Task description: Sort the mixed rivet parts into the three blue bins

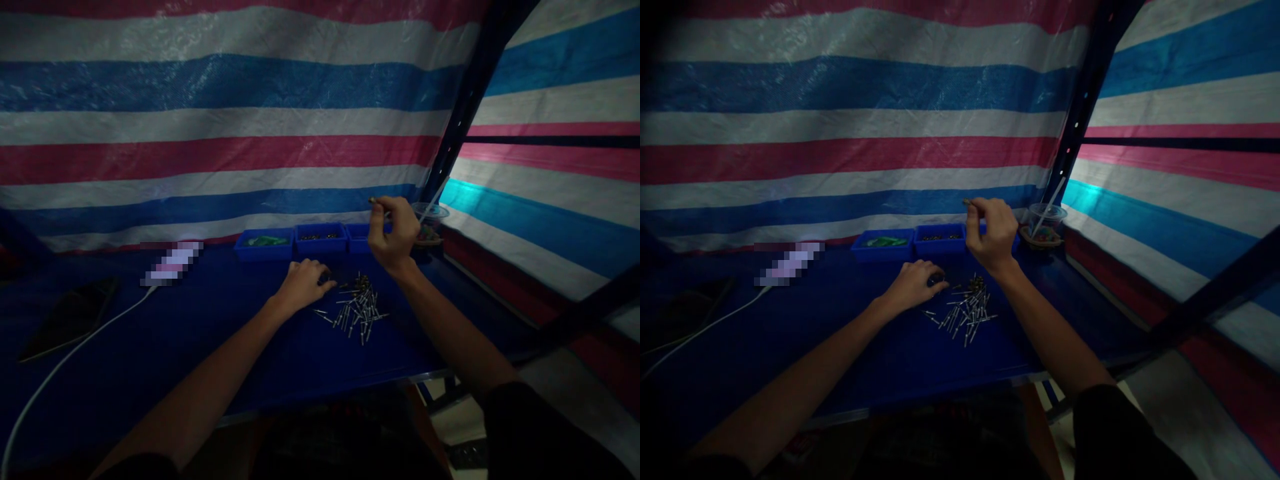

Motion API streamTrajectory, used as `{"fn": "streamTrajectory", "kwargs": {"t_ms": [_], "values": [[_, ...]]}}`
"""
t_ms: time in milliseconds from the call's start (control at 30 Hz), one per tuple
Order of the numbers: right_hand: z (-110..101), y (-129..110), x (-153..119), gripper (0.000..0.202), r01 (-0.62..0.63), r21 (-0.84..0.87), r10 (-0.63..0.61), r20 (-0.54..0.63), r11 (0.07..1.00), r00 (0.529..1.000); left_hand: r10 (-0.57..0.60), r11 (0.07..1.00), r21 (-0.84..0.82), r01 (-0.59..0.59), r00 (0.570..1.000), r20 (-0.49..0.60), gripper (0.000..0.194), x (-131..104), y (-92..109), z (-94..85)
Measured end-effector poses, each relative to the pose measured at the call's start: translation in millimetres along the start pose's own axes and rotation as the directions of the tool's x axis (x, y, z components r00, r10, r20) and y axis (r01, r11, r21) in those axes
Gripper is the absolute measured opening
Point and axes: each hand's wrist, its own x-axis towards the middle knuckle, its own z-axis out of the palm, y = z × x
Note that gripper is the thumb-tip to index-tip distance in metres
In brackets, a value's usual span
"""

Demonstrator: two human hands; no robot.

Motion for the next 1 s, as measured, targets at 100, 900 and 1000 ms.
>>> {"fn": "streamTrajectory", "kwargs": {"t_ms": [100, 900, 1000], "values": [[11.4, 5.6, 5.9, 0.035, -0.076, -0.187, 0.128, 0.282, 0.979, 0.951, 0.017, 0.999, 0.038, -0.017, 1.000, -0.008, 0.026, -1.8, 4.6, 1.0], [11.1, -20.6, -54.0, 0.020, -0.149, 0.276, -0.092, 0.699, 0.949, 0.709, -0.327, 0.468, -0.866, 0.176, 0.945, 0.015, 0.042, 10.6, -12.6, -10.6], [12.0, -24.0, -53.5, 0.014, -0.093, 0.217, -0.090, 0.704, 0.972, 0.705, -0.286, 0.438, -0.881, 0.182, 0.957, 0.055, 0.044, 10.2, -11.8, -7.7]]}}
